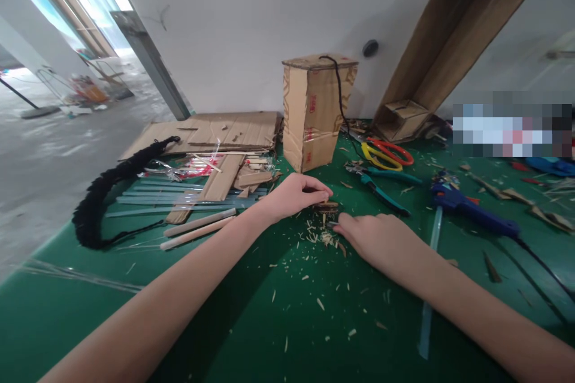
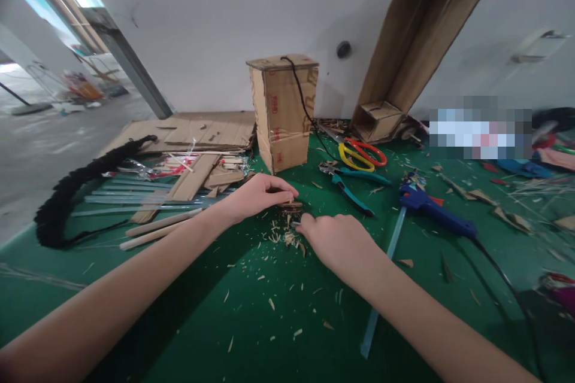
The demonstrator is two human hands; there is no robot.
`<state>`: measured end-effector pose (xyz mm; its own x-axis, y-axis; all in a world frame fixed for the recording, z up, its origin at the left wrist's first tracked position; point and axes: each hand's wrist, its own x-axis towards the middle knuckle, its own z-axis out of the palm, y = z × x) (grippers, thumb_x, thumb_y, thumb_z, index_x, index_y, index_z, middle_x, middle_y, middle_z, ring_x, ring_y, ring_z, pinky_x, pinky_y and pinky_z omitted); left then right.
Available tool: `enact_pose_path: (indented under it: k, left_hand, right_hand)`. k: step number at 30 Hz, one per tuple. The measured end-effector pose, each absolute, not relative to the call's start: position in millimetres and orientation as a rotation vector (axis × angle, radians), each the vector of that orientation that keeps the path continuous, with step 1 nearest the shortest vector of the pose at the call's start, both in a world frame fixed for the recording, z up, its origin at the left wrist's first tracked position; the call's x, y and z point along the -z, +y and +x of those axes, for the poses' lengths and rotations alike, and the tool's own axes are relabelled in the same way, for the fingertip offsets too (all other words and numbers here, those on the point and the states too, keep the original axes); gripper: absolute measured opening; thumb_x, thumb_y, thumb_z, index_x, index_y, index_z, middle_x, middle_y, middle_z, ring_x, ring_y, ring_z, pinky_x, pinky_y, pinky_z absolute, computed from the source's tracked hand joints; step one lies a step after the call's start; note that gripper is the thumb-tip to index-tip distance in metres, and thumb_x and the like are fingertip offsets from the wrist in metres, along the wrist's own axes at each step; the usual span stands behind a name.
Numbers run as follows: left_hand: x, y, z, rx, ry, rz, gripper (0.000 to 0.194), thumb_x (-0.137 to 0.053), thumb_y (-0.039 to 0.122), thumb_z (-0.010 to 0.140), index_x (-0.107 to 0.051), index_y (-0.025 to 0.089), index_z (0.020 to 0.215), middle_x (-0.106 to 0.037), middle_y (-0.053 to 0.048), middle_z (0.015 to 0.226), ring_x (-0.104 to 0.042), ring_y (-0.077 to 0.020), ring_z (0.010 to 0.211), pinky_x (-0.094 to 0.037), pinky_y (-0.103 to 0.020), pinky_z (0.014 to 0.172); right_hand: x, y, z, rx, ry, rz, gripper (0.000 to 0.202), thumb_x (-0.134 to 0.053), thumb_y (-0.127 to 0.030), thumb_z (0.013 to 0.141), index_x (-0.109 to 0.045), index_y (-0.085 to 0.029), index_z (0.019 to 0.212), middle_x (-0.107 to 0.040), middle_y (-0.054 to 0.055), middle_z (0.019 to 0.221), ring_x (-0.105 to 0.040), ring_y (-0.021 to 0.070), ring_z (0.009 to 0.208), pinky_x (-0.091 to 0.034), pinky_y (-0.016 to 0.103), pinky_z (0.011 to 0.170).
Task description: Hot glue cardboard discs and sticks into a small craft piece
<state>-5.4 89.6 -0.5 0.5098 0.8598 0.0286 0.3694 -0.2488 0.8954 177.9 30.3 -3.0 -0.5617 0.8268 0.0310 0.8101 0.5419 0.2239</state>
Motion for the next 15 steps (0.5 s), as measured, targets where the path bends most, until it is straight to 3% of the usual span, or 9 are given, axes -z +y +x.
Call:
enact_pose_path:
  k: [15]
  left_hand:
    - [-0.5, 89.4, -5.4, -0.667, 1.02, 1.817, 0.024, -0.054, 0.032, 0.074, -0.067, 0.016, 0.086, -0.068, -0.005, 0.088, -0.059, -0.0137, 0.079, -0.045, -0.025, 0.071]
  right_hand:
    - [5.0, 27.6, 178.2, -0.368, 2.636, 1.499, 0.034, -0.023, -0.036, 0.091, -0.05, -0.019, 0.078, -0.059, 0.003, 0.053, -0.054, 0.0165, 0.042, -0.01, 0.027, 0.042]
